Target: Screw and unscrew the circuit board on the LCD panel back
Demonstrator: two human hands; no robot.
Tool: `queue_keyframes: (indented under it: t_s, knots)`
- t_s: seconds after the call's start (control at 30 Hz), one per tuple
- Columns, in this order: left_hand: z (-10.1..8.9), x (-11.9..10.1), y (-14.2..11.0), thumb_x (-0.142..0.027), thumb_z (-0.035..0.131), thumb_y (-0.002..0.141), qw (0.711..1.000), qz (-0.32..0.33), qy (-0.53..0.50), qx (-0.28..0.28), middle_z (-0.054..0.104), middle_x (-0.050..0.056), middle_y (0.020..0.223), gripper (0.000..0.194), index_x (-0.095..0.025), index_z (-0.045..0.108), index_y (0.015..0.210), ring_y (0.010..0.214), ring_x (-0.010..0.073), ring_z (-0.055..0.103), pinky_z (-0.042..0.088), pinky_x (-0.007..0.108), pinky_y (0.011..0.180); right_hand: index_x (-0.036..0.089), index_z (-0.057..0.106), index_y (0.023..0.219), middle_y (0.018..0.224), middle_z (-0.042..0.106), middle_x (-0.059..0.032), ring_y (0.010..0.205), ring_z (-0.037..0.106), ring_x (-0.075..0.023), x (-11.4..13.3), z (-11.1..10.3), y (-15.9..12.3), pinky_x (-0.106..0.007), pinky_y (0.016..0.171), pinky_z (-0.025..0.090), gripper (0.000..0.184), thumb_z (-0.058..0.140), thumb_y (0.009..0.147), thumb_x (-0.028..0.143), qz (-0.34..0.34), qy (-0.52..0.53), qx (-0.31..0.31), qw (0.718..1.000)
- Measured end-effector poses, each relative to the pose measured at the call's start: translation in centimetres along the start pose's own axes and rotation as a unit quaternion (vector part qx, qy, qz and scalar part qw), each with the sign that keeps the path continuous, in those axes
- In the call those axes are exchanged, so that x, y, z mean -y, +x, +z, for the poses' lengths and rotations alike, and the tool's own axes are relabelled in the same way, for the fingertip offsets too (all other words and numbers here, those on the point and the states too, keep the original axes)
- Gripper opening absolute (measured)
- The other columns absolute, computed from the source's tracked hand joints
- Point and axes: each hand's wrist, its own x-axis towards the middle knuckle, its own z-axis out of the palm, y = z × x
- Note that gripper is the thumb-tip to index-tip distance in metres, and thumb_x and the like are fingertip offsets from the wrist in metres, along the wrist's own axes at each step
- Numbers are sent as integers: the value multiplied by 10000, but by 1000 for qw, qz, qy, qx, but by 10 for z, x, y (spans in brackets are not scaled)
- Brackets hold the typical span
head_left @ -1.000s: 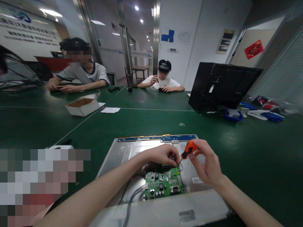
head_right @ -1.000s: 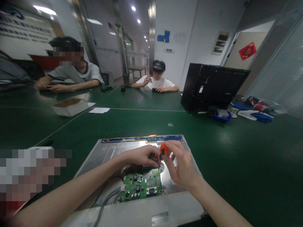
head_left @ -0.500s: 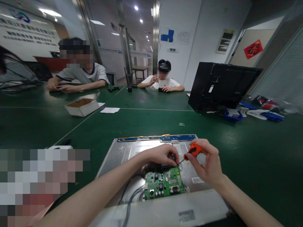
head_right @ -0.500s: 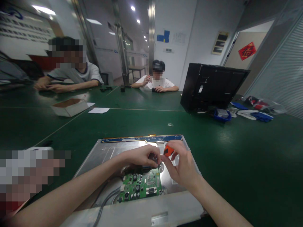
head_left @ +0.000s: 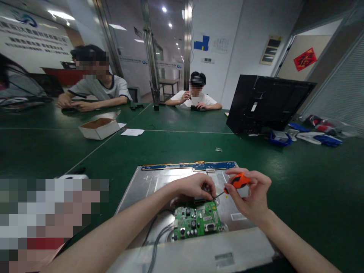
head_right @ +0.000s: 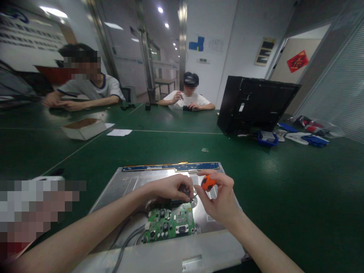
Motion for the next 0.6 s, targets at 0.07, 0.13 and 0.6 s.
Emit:
queue_keyframes:
  t_s: [0.07, 0.13, 0.6]
  knots:
    - [0, 0, 0, -73, 717, 718, 1000, 0, -1, -1, 639, -21, 765, 117, -160, 705, 796, 683, 116, 541, 409, 205, 663, 287, 303, 1197, 1070, 607, -50, 663, 611, -113, 1, 1, 0, -281, 582, 550, 547, 600, 808, 43, 1, 10, 5, 1000]
    - [0, 0, 0, -70, 713, 720, 1000, 1, -1, 0, 638, -21, 767, 120, -161, 705, 798, 689, 118, 545, 411, 205, 664, 281, 310, 1218, 1079, 604, -60, 665, 603, -115, 2, 0, 1, -286, 583, 551, 541, 597, 816, 59, 3, 2, 7, 1000]
    - [0, 5, 2, -81, 727, 709, 1000, 5, -4, 5, 636, -20, 762, 114, -160, 698, 786, 732, 133, 569, 417, 211, 686, 267, 353, 1295, 1178, 617, -105, 761, 656, -152, 2, -4, 2, -296, 591, 569, 521, 592, 853, 133, -6, -51, 38, 998]
